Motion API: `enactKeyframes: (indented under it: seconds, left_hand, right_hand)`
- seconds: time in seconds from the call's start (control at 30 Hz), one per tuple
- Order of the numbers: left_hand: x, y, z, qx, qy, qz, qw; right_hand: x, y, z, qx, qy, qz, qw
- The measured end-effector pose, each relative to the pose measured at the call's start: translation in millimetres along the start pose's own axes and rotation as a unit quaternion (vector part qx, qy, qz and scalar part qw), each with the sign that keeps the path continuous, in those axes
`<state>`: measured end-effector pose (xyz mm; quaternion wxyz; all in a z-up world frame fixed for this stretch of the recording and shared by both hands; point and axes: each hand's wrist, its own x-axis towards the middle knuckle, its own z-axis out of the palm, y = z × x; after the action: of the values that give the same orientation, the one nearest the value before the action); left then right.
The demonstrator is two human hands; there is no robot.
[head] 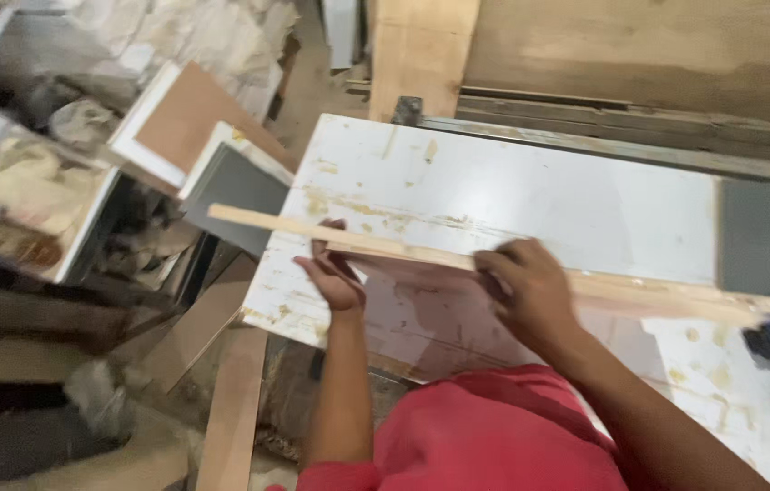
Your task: The person assembles wooden frames by attaching thin wooden strips to rectangular boards. They use a pneumatic nail gun to secure the strips and a hand saw to trim excess wood. The person also wipes the boards with a cloth and flips them over to work on different sides.
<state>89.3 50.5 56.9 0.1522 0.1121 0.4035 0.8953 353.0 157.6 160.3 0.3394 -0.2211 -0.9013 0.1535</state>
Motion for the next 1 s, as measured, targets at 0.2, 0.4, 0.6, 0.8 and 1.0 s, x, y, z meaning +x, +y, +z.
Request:
enactKeyframes:
  seconds: [0.2,0.4,0.6,0.8,1.0]
  left_hand:
    - [38,5,-40,-0.029,0.016,-0.039,0.999]
    - [38,23,-45,-0.091,-0.102,-0.055,0.989]
    - [36,27,-44,-0.054,-0.111,-0.043,0.991]
    - [38,27,-43,-0.028,-0.106,-0.039,0.993]
    - [38,28,-43,-0.033,-0.105,-0.048,0.993]
  right_hand:
    - [18,3,50,0.015,0.014,-0.027,0.999]
    - [28,-5,41,-0.027,-0.010,-0.052,0.998]
    - [23,-7,36,-0.036,-0.022,-0.038,0.998]
    - [17,-5,38,-0.034,-0.011,-0.028,0.999]
    - [15,-3,39,-0.043,-0.014,-0.018,0.999]
